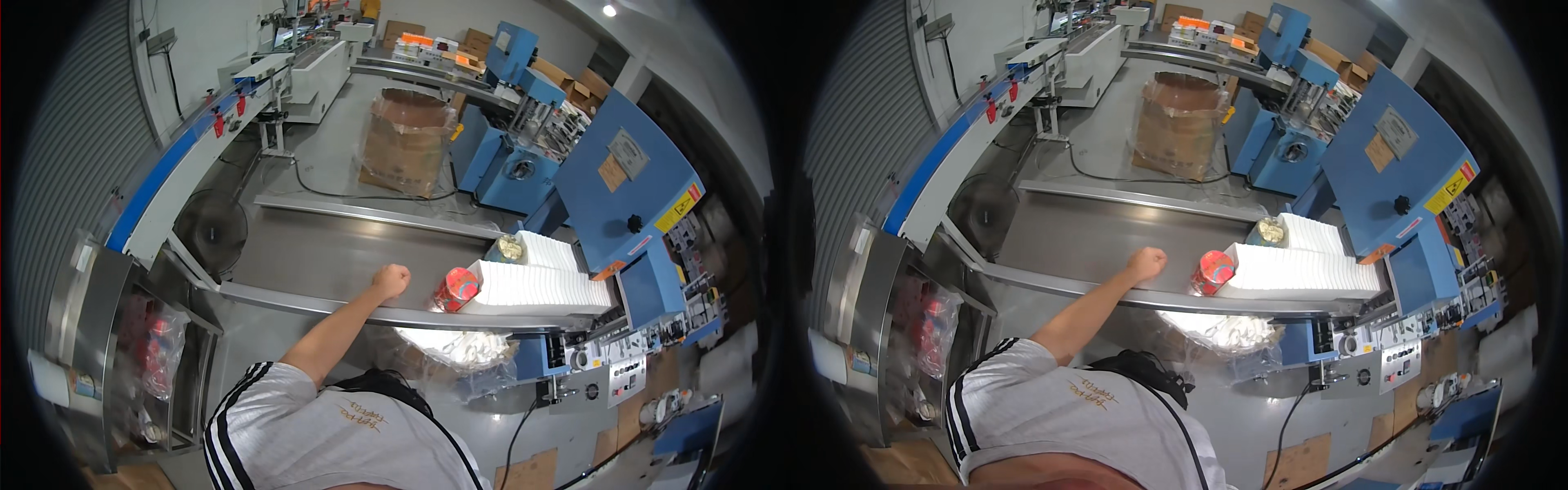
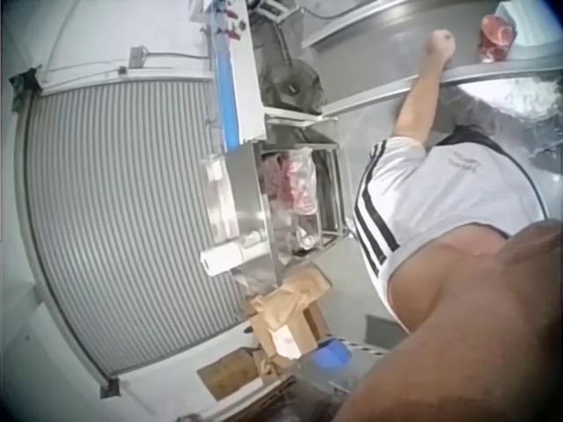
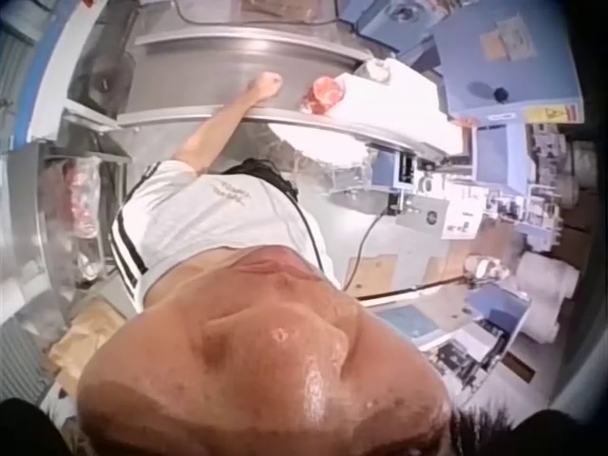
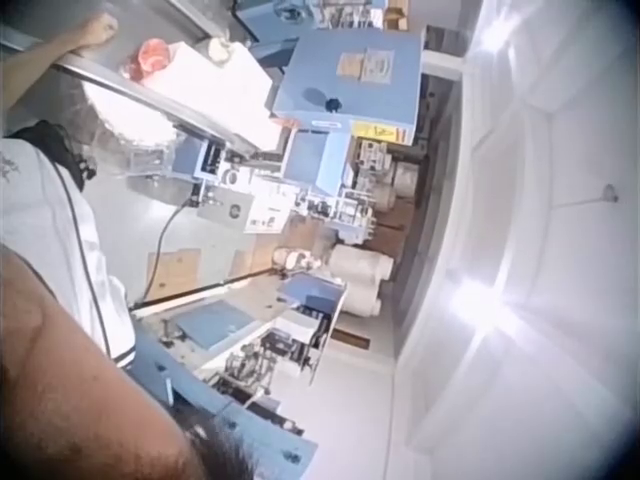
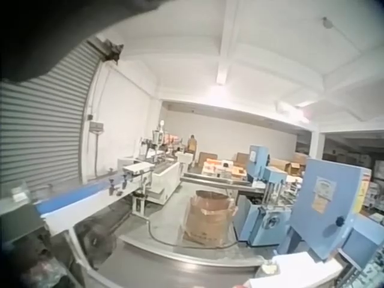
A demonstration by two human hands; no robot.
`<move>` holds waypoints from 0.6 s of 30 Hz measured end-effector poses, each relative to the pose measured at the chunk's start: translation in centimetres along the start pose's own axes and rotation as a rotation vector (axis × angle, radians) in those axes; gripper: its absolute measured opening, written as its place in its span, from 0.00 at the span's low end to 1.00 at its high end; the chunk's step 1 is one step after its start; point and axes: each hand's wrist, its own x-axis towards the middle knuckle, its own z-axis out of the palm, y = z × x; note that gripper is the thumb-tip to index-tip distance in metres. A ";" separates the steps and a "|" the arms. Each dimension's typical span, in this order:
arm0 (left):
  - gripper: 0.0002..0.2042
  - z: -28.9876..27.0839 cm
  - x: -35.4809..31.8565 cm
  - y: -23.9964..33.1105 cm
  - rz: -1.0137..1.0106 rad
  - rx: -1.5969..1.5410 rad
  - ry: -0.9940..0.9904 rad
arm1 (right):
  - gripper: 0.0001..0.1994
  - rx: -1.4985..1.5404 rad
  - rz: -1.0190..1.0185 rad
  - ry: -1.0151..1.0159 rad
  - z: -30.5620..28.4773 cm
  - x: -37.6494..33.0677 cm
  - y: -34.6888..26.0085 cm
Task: Loading stacks of paper napkins into a packaging machine conveyor belt.
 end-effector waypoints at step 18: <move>0.08 -1.2 -0.3 0.5 -0.128 -0.234 -0.155 | 0.10 -0.540 -0.365 0.048 -1.6 8.0 0.0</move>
